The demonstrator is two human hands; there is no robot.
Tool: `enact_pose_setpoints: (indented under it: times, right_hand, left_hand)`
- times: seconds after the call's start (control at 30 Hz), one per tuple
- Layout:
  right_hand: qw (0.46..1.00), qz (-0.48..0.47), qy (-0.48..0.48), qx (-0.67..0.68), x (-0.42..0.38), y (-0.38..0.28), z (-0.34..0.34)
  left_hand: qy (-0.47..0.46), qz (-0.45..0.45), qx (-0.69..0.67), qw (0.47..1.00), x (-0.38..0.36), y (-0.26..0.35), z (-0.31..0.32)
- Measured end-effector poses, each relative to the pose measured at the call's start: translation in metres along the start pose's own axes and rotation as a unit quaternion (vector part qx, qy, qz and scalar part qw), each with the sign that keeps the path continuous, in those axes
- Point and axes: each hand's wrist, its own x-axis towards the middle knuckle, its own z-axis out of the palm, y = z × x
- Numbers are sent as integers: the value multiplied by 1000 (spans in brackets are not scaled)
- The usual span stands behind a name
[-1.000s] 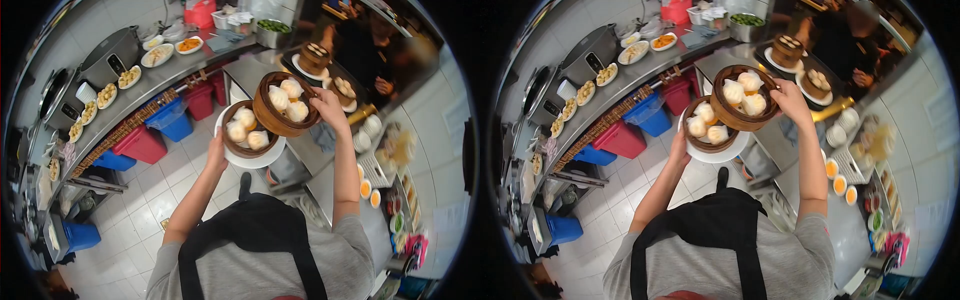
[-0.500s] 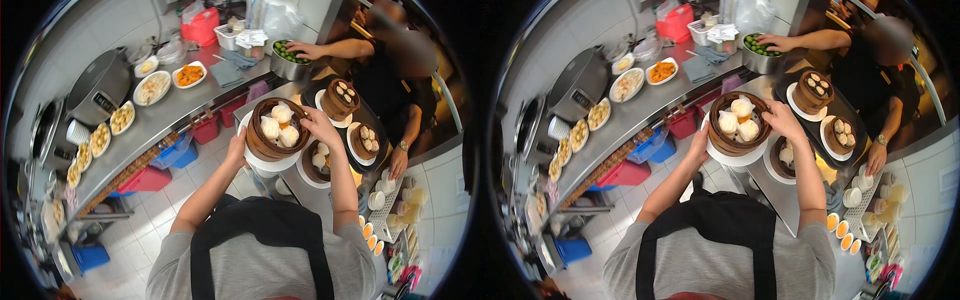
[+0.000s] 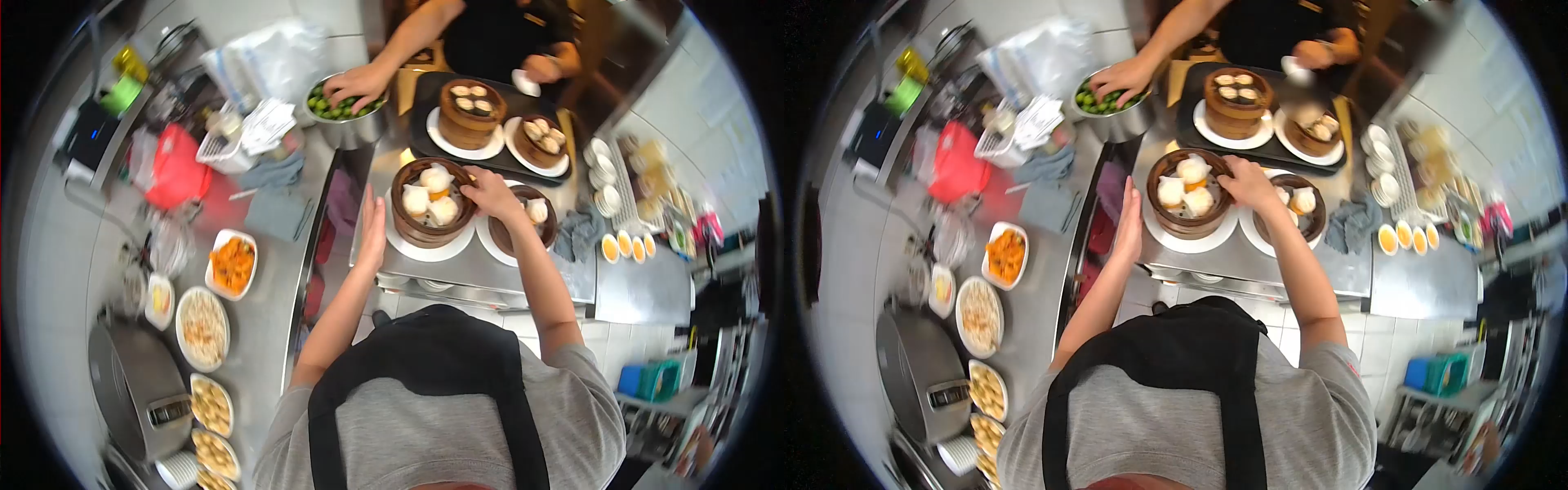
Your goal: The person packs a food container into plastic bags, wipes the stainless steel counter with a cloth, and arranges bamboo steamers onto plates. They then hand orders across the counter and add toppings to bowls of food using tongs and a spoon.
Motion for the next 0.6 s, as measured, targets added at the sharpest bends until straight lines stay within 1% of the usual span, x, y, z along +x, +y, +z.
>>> enact_pose_setpoints:
  times: [0.03,0.1,0.17,0.2,0.23,0.27,0.3,0.37,0.43,0.47,0.5,0.53,0.57,0.6]
  right_hand:
    - [998,61,-17,4,-2,6,2]
    - [999,38,31,-25,-11,8,4]
    - [998,-2,58,-20,-22,6,4]
    - [999,6,33,-5,-23,8,2]
    - [999,29,33,-12,-26,6,1]
    - [998,38,33,-32,-22,29,7]
    - [998,16,20,-52,-22,29,1]
    - [993,77,-49,-81,-18,6,-26]
    - [988,-23,-52,-142,10,14,-54]
    - [968,27,-100,-229,24,-31,-79]
    - [975,-17,-79,-205,38,-60,-95]
    - [965,-81,-36,-248,64,-66,-110]
    - [959,-83,-96,-253,87,-107,-131]
    - [925,-204,-22,-321,120,-105,-149]
  left_hand:
    - [-30,15,13,999,2,4,3]
    - [-73,54,39,995,2,5,11]
    - [-98,100,59,988,1,2,21]
    - [-106,115,64,986,3,0,25]
    - [-116,124,63,983,6,1,28]
    - [-126,130,64,981,10,2,29]
    - [-136,136,63,979,16,3,30]
    - [-152,144,62,976,27,5,29]
    - [-153,161,60,973,32,8,22]
    - [-125,170,126,969,31,13,15]
    - [-95,176,193,961,28,19,6]
    - [-83,200,201,955,17,28,-5]
    - [-85,220,196,952,10,32,-20]
    - [-88,241,191,947,4,34,-36]
